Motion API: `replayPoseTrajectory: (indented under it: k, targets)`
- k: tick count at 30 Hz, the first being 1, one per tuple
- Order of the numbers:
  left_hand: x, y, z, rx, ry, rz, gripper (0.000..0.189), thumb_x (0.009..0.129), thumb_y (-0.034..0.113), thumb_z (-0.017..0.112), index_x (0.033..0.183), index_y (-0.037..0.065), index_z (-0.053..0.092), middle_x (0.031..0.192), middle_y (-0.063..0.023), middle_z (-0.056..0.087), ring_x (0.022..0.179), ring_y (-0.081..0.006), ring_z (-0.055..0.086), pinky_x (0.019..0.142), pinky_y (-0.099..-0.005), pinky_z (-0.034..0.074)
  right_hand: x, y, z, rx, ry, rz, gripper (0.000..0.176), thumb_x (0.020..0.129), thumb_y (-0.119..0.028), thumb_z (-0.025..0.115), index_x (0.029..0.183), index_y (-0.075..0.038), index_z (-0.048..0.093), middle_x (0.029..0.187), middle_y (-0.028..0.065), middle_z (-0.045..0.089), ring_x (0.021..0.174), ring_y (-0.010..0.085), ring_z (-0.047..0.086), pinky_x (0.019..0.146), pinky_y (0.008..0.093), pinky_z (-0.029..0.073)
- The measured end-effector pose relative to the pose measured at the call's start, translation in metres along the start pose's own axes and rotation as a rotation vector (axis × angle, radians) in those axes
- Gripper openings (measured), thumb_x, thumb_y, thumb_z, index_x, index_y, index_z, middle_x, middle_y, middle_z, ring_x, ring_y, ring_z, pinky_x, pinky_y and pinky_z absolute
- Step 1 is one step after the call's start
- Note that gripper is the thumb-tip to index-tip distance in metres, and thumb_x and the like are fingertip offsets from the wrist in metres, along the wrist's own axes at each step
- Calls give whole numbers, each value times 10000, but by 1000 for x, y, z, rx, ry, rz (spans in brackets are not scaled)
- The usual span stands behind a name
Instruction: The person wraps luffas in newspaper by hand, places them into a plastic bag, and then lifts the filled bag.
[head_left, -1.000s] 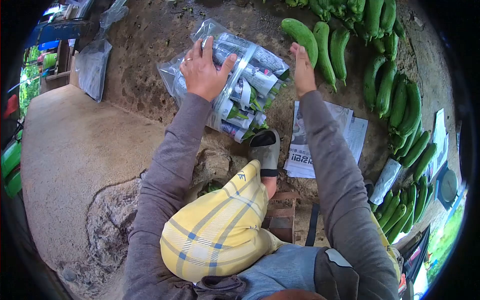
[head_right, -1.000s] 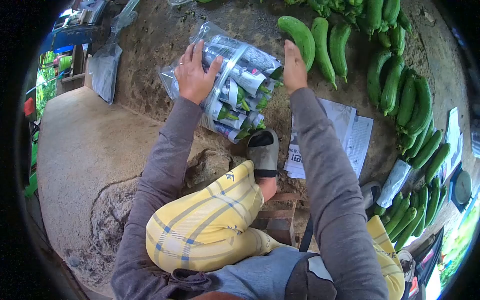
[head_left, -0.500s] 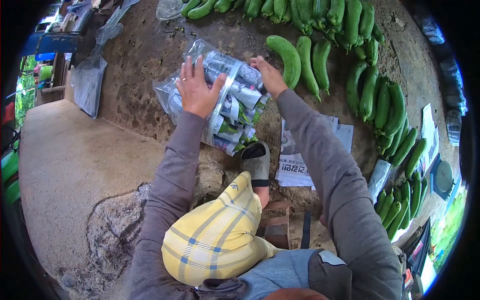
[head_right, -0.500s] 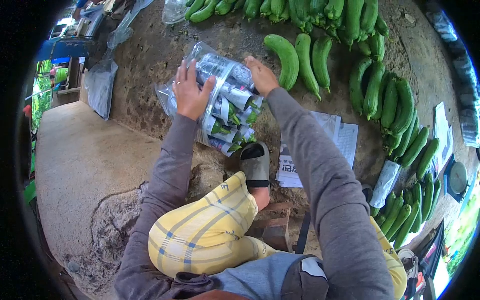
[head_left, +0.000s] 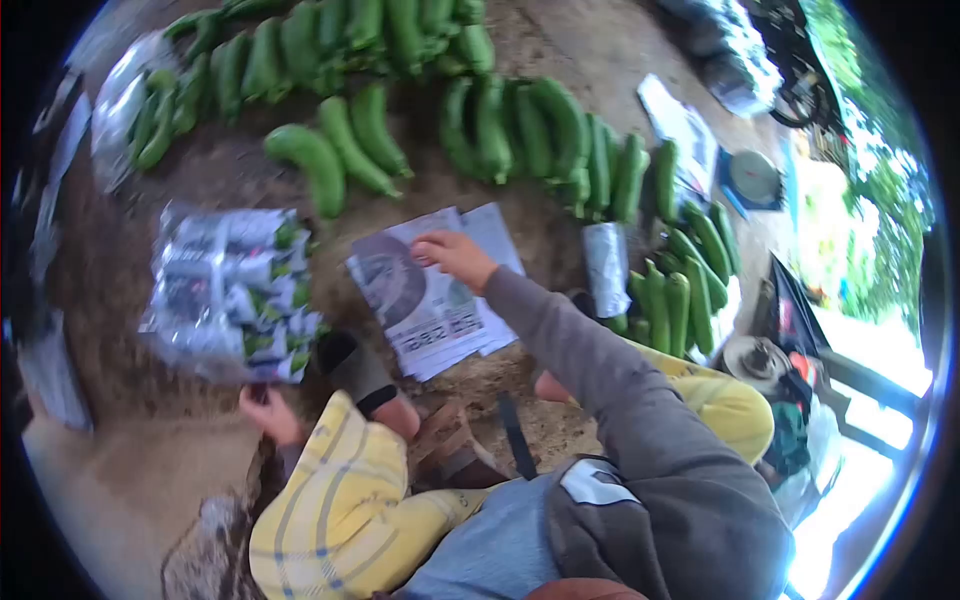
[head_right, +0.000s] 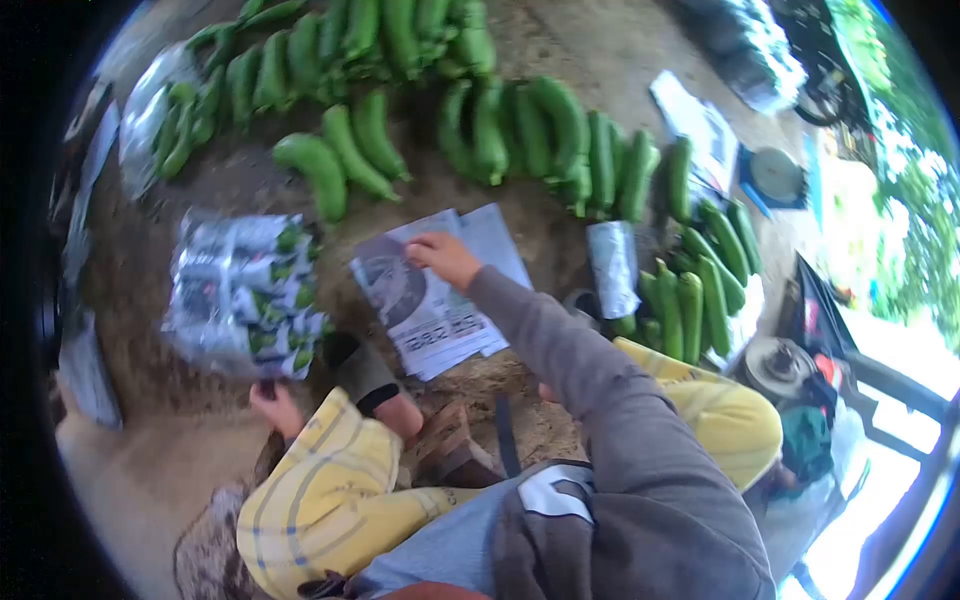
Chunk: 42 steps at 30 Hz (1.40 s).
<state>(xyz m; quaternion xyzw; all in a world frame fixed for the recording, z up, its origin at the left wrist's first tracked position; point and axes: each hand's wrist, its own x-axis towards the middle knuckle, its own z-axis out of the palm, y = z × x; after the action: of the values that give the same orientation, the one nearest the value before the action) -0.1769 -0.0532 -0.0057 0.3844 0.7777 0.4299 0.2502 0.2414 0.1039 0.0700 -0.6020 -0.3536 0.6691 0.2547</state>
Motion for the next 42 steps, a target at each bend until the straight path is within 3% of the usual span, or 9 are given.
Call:
replayPoseTrajectory:
  k: [2,7,14,17,24,28,31,39,42]
  targets:
    - [3,19,2,308,6,38,404,786,7,591,1168,-53,475,1048,-140,561,964,-259,551,901,-378,442,2,10,-3,-5,-36,71,396,893,-329,587,1173,-51,622,999,40,677,872,124,607,682,278,442]
    - [-15,3,16,1,-36,-146,498,771,48,629,1233,-10,453,1136,-140,554,1083,-244,536,974,-364,414,47,-16,16,-42,-61,39,354,955,-300,528,1236,-91,576,1100,32,657,954,117,590,775,298,453]
    - [-6,27,25,162,120,-97,403,709,75,677,1057,-16,495,1056,-176,500,1018,-345,498,910,-415,396,167,-74,96,-159,-185,-329,271,933,-125,537,1155,-5,634,1043,82,683,977,166,628,868,299,482]
    - [-4,31,27,297,121,-11,407,743,53,655,1103,-28,483,1058,-178,486,994,-329,503,885,-394,411,206,-89,132,-245,-342,-436,286,904,-81,557,1168,-8,635,1075,103,684,1008,178,630,882,302,483]
    - [7,50,12,157,9,74,221,735,9,611,946,-27,555,968,-158,514,933,-330,524,849,-384,422,236,-100,180,-41,-730,-215,459,869,-121,684,1298,-20,555,1190,100,634,1064,145,604,916,277,494]
    - [9,24,2,196,-78,112,171,772,-13,548,942,-32,552,944,-128,550,932,-260,536,851,-361,419,238,-97,178,-162,-660,-309,381,893,-117,650,1252,-8,586,1142,84,657,1007,131,615,892,274,496]
    - [8,32,7,-18,-100,-123,172,822,-6,482,988,-37,516,985,-132,566,954,-218,531,872,-347,414,244,-85,184,-211,-530,-418,295,897,-113,633,1179,-26,635,1061,66,682,925,118,622,834,273,497]
    - [12,8,6,90,-95,-4,369,847,-34,384,1214,-28,351,1133,-198,528,1067,-267,529,934,-360,402,211,-59,181,-236,-183,-744,131,857,-118,638,943,-21,652,897,94,634,847,190,618,766,318,483]
    - [16,10,1,140,-104,-18,408,845,-40,381,1251,-35,344,1183,-222,520,1121,-299,522,966,-366,390,217,-69,174,-380,-312,-732,115,823,-105,640,896,-21,610,877,104,584,852,244,593,766,340,472]
